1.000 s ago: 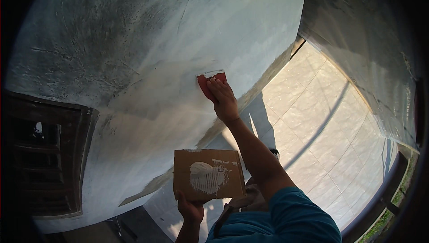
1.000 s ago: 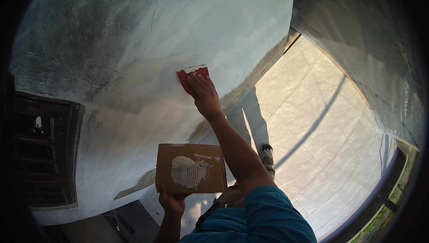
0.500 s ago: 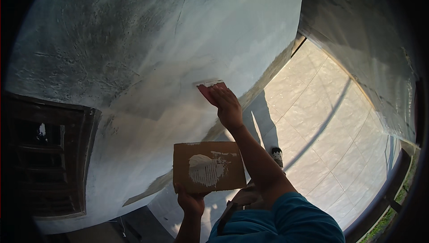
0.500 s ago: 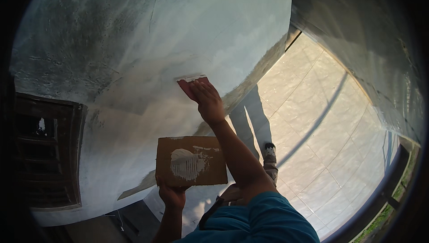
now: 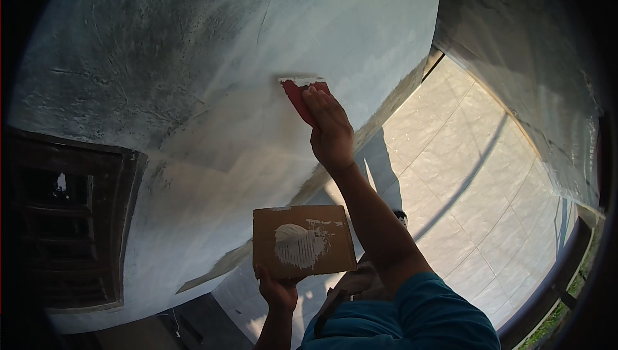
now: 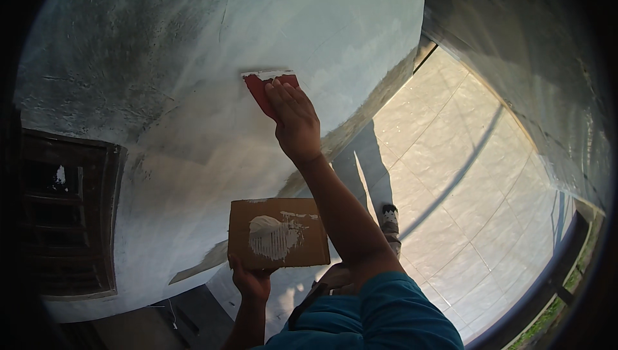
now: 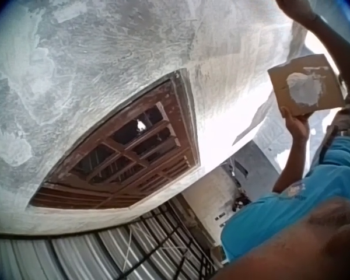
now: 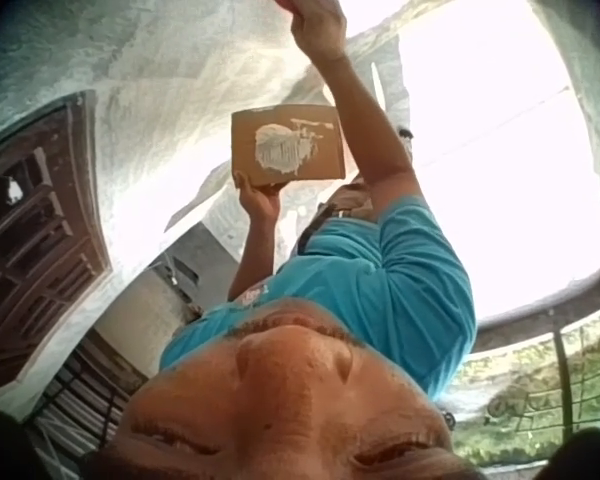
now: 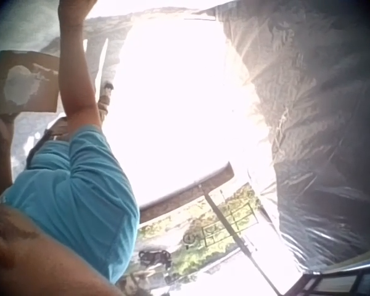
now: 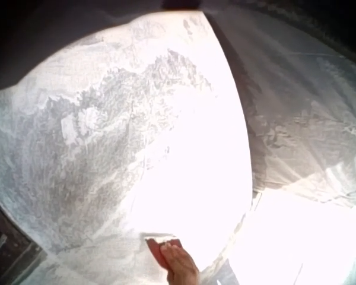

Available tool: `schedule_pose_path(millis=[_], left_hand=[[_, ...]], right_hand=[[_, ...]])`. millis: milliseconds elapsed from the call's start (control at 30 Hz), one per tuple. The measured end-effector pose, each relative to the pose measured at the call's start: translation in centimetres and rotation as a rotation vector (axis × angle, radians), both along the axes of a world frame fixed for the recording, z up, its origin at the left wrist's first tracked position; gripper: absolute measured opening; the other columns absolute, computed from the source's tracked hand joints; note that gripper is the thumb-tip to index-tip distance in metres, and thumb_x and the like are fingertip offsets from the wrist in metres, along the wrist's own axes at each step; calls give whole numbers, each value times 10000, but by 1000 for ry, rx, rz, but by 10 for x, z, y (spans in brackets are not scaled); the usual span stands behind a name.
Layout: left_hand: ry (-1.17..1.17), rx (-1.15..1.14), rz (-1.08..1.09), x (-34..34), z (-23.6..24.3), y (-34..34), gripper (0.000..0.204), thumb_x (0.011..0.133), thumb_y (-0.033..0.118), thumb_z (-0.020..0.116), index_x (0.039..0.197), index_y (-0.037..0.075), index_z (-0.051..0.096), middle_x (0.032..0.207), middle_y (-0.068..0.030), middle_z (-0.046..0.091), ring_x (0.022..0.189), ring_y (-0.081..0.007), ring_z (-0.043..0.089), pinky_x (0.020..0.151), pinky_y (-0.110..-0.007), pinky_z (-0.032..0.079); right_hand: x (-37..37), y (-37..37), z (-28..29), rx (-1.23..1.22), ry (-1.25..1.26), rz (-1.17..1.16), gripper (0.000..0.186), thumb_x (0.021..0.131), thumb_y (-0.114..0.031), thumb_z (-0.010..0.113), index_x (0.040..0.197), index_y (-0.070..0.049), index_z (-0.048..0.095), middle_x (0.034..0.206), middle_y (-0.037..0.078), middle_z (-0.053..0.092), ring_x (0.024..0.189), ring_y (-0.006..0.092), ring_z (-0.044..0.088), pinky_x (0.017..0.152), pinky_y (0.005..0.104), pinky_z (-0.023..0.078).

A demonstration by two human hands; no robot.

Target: Using a putty knife to apply and smooth wall filler or putty onto a concrete wall near a window frame.

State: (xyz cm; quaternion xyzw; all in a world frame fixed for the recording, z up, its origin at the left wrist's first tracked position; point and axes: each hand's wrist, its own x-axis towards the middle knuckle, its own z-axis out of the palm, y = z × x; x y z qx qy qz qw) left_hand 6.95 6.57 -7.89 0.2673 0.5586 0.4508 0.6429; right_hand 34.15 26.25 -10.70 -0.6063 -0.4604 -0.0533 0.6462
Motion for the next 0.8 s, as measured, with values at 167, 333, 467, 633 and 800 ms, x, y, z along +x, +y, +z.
schedule_pose_path(millis=[167, 333, 467, 633, 800], left_hand=[[-26, -4, -11, 4, -6, 0, 705, 929, 616, 399, 1443, 155, 257, 1343, -136, 449, 1178, -341, 529, 772, -531, 581], [15, -28, -2, 0, -11, -3, 707, 928, 621, 394, 1443, 156, 258, 1344, -135, 452, 1182, -344, 527, 800, -548, 567], [-45, -38, 35, 1, -15, -5, 648, 939, 592, 404, 1419, 167, 306, 1317, -109, 493, 1159, -325, 551, 774, -537, 577], [-14, -30, 2, -3, -19, -10, 729, 917, 631, 413, 1443, 149, 263, 1358, -125, 446, 1199, -347, 514, 835, -553, 551], [28, -55, 52, -8, -13, -17, 753, 906, 647, 417, 1449, 150, 258, 1367, -121, 440, 1221, -348, 495, 866, -558, 529]], right_hand=[[-36, 21, -13, -50, -192, 82, 528, 742, -17, 645, 1256, -129, 595, 1292, 46, 587, 1196, 246, 536, 1047, 416, 403], [-53, -19, -69, -151, -211, 322, 403, 800, -81, 614, 1199, -141, 625, 1213, 52, 634, 1127, 243, 588, 1006, 389, 449], [-3, -18, -70, -217, 104, 50, 524, 771, 82, 533, 1254, -108, 595, 1246, 91, 616, 1156, 285, 572, 1005, 398, 449], [22, 24, -60, -80, -6, -50, 566, 755, 94, 537, 1287, -99, 568, 1302, 98, 575, 1207, 300, 529, 1036, 411, 421], [6, 44, -77, -48, -8, -49, 596, 750, 73, 569, 1315, -114, 544, 1333, 94, 551, 1242, 298, 500, 1073, 425, 380]])
